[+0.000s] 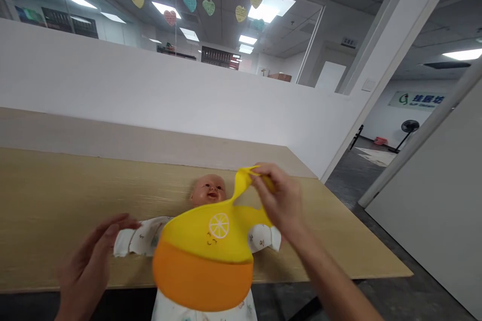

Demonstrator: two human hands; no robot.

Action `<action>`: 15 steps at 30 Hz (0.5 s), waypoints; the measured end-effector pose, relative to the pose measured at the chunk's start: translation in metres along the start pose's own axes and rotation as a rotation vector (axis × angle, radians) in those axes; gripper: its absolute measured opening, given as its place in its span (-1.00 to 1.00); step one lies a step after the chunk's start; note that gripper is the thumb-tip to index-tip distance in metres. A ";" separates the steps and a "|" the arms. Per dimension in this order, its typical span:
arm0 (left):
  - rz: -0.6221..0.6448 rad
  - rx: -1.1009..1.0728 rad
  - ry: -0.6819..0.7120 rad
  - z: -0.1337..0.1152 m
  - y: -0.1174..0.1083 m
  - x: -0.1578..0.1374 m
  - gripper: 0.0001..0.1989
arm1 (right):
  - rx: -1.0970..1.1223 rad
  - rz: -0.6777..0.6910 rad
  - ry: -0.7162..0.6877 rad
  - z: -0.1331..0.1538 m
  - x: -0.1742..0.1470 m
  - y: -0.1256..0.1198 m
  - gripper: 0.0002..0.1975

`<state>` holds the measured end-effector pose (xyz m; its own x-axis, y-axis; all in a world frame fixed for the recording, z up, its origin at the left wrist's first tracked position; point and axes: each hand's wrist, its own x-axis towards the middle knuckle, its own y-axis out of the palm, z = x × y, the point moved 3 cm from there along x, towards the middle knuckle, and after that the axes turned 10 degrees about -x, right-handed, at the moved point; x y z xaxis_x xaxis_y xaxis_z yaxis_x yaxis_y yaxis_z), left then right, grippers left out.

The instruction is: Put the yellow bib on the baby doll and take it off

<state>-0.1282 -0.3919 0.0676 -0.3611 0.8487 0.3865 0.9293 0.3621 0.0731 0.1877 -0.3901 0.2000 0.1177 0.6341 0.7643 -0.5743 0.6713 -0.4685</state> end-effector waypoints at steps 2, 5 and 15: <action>0.109 0.119 -0.025 0.019 -0.007 0.000 -0.64 | -0.037 -0.082 0.029 -0.008 0.021 -0.025 -0.84; 0.410 0.244 -0.099 0.042 -0.002 -0.006 -0.57 | -0.099 -0.233 0.063 -0.009 0.045 -0.063 -0.80; 0.575 0.605 0.100 0.067 0.019 -0.015 -0.61 | -0.278 -0.299 0.033 -0.015 0.093 -0.090 -0.80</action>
<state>-0.1100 -0.3715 0.0012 0.1908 0.9363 0.2949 0.7541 0.0525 -0.6546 0.2626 -0.3853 0.3067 0.2751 0.4040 0.8724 -0.2700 0.9033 -0.3332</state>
